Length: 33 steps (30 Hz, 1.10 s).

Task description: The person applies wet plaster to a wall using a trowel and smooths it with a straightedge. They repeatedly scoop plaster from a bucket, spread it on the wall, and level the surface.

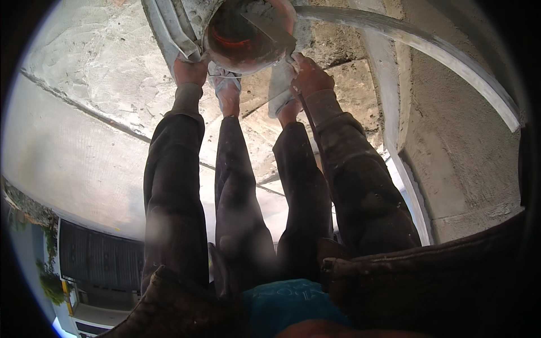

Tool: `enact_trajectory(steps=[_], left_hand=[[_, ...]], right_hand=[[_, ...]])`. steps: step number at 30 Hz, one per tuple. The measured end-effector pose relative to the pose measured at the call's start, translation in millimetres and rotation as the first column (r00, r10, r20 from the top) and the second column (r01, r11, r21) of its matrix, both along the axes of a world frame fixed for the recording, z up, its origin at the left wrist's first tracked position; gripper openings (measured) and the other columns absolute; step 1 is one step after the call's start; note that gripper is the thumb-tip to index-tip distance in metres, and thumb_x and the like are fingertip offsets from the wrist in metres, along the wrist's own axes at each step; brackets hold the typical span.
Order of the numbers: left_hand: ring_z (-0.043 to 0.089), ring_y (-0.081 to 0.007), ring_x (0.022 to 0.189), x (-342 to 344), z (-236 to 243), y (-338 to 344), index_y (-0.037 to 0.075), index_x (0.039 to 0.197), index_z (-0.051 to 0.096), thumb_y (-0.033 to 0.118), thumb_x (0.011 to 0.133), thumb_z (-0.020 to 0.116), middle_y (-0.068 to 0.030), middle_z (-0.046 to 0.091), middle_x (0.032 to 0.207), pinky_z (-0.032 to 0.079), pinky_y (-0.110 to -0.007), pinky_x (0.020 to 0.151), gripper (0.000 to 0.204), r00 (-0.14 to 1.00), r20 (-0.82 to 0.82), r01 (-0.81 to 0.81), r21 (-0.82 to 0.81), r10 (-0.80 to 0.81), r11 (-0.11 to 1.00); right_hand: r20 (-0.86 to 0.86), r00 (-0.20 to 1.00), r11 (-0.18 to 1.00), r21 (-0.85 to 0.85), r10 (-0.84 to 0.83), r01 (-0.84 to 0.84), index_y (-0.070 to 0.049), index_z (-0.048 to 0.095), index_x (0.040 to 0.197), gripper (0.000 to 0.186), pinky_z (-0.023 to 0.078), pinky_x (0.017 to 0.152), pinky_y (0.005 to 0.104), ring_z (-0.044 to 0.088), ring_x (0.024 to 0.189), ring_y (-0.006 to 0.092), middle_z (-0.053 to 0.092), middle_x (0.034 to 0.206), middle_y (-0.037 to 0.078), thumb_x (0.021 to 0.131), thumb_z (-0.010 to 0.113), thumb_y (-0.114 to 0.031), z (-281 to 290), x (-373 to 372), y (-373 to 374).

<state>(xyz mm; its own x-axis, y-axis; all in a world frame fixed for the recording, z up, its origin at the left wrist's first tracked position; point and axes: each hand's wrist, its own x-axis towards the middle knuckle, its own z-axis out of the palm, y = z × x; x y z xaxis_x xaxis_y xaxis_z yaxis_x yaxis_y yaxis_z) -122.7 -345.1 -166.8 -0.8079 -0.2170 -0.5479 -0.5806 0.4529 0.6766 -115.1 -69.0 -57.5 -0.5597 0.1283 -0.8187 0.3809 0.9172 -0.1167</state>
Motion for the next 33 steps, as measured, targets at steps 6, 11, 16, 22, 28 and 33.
enact_trajectory(steps=[6, 11, 16, 22, 28, 33], left_hand=[[0.069, -0.0155, 0.088, 1.8, 24.4, 26.6, 0.000, 0.116, 0.070, 0.014, 0.081, 0.080, -0.0067, 0.074, 0.100, 0.055, -0.033, 0.079, 0.038, 0.999, -0.022, 0.032, -0.014, -0.033, 0.999], [0.069, -0.0138, 0.086, 2.6, 16.7, 25.2, 0.003, 0.114, 0.072, 0.017, 0.081, 0.080, -0.0060, 0.074, 0.098, 0.055, -0.032, 0.078, 0.036, 1.000, -0.028, 0.003, 0.030, -0.002, 1.000], [0.069, -0.0142, 0.087, -13.3, 20.5, 17.1, 0.005, 0.118, 0.071, 0.019, 0.082, 0.080, -0.0058, 0.074, 0.098, 0.055, -0.031, 0.079, 0.040, 0.998, 0.001, 0.069, -0.044, -0.069, 0.997], [0.071, -0.0179, 0.094, -42.5, 1.2, -10.0, 0.007, 0.120, 0.071, 0.019, 0.080, 0.082, -0.0088, 0.075, 0.104, 0.055, -0.033, 0.083, 0.043, 0.992, 0.128, -0.003, -0.028, 0.006, 1.000], [0.071, -0.0197, 0.092, -20.5, 53.5, -51.9, 0.009, 0.116, 0.072, 0.010, 0.079, 0.082, -0.0086, 0.075, 0.104, 0.055, -0.033, 0.082, 0.038, 0.954, 0.019, -0.293, -0.136, 0.298, 0.946], [0.051, -0.0125, 0.057, 25.3, 199.7, -68.4, 0.001, 0.092, 0.066, 0.007, 0.084, 0.077, -0.0046, 0.062, 0.075, 0.041, -0.029, 0.051, 0.015, 0.897, 0.149, -0.420, -0.002, 0.415, 0.908]], right_hand=[[-0.076, 0.997, 0.996, 0.076, -0.033, 0.039, -0.022, 0.058, 0.137, 0.054, 0.049, 0.101, 0.0457, 0.062, 0.119, 0.0323, 0.065, 0.131, 0.011, 0.097, 0.049, -0.057, -51.6, -7.8, -2.7], [-0.133, 0.991, 0.988, 0.152, -0.014, 0.034, -0.025, 0.056, 0.137, 0.050, 0.050, 0.098, 0.0479, 0.063, 0.118, 0.0297, 0.061, 0.133, 0.009, 0.099, 0.046, -0.054, -57.5, -18.4, 1.9], [-0.259, 0.964, 0.989, 0.148, 0.054, -0.016, -0.026, 0.050, 0.139, 0.042, 0.049, 0.094, 0.0505, 0.059, 0.120, 0.0259, 0.058, 0.127, 0.006, 0.101, 0.046, -0.043, -66.0, 3.7, 10.7], [-0.626, 0.752, 0.966, 0.254, 0.205, -0.051, -0.023, 0.065, 0.126, 0.039, 0.051, 0.089, 0.0444, 0.059, 0.114, 0.0257, 0.059, 0.119, 0.004, 0.094, 0.061, -0.046, -67.6, 23.5, 30.5], [-0.816, 0.577, 0.998, 0.009, 0.044, -0.064, -0.013, 0.070, 0.110, 0.032, 0.055, 0.075, 0.0415, 0.066, 0.092, 0.0273, 0.062, 0.105, 0.005, 0.082, 0.078, -0.026, 84.9, 30.0, 39.3], [-0.847, 0.531, 0.998, -0.016, 0.016, -0.057, -0.016, 0.070, 0.107, 0.034, 0.055, 0.073, 0.0407, 0.067, 0.086, 0.0247, 0.064, 0.104, 0.003, 0.077, 0.079, -0.028, 290.4, 55.6, 80.4]])
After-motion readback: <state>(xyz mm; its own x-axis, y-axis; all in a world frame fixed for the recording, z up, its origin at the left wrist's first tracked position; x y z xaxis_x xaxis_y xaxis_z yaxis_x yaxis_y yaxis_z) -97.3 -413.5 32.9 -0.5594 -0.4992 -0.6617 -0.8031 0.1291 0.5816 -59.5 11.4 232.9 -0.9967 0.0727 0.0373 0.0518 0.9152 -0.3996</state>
